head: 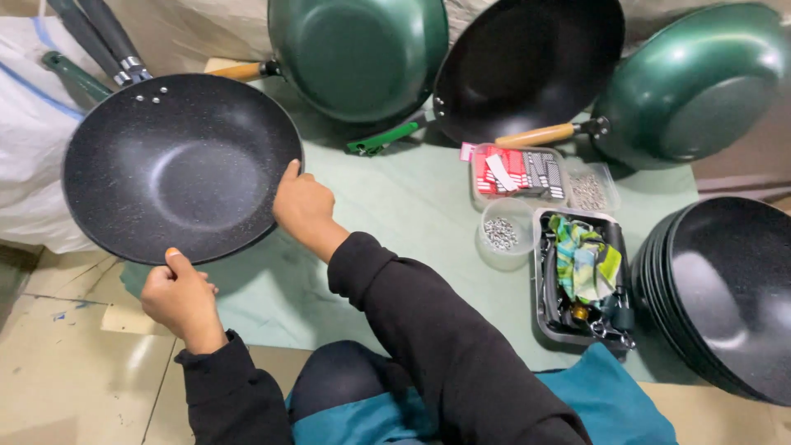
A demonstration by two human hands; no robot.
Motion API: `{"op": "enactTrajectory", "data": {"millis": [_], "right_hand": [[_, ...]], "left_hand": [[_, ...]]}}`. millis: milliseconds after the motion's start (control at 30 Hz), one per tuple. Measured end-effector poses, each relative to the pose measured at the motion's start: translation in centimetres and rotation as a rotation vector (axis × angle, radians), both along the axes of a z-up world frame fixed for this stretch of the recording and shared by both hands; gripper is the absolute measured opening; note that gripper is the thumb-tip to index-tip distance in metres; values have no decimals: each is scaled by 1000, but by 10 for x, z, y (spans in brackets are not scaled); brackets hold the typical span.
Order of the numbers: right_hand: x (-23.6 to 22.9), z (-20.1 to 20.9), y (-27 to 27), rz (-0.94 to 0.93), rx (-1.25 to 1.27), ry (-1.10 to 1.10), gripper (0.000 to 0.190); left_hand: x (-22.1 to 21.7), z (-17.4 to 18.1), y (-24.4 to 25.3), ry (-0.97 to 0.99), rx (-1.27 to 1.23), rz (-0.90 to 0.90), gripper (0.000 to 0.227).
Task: Attaching handles to various woks using screws and a screwdriver, followed by wiping them clean.
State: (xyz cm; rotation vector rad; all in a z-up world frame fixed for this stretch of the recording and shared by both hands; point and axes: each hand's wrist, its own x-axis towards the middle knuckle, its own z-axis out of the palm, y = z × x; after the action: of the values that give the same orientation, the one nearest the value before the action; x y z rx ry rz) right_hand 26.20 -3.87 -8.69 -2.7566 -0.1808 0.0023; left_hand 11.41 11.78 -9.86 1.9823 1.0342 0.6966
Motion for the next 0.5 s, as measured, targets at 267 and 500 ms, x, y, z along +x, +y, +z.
{"op": "enactTrajectory", "data": {"millis": [267, 500], "right_hand": [[-34, -5, 6, 84, 16, 54, 36], [-63, 40, -43, 275, 146, -121, 40]], "left_hand": [[-8, 56, -61, 6, -211, -139, 46], [19, 65, -104, -57, -35, -404, 36]]}}
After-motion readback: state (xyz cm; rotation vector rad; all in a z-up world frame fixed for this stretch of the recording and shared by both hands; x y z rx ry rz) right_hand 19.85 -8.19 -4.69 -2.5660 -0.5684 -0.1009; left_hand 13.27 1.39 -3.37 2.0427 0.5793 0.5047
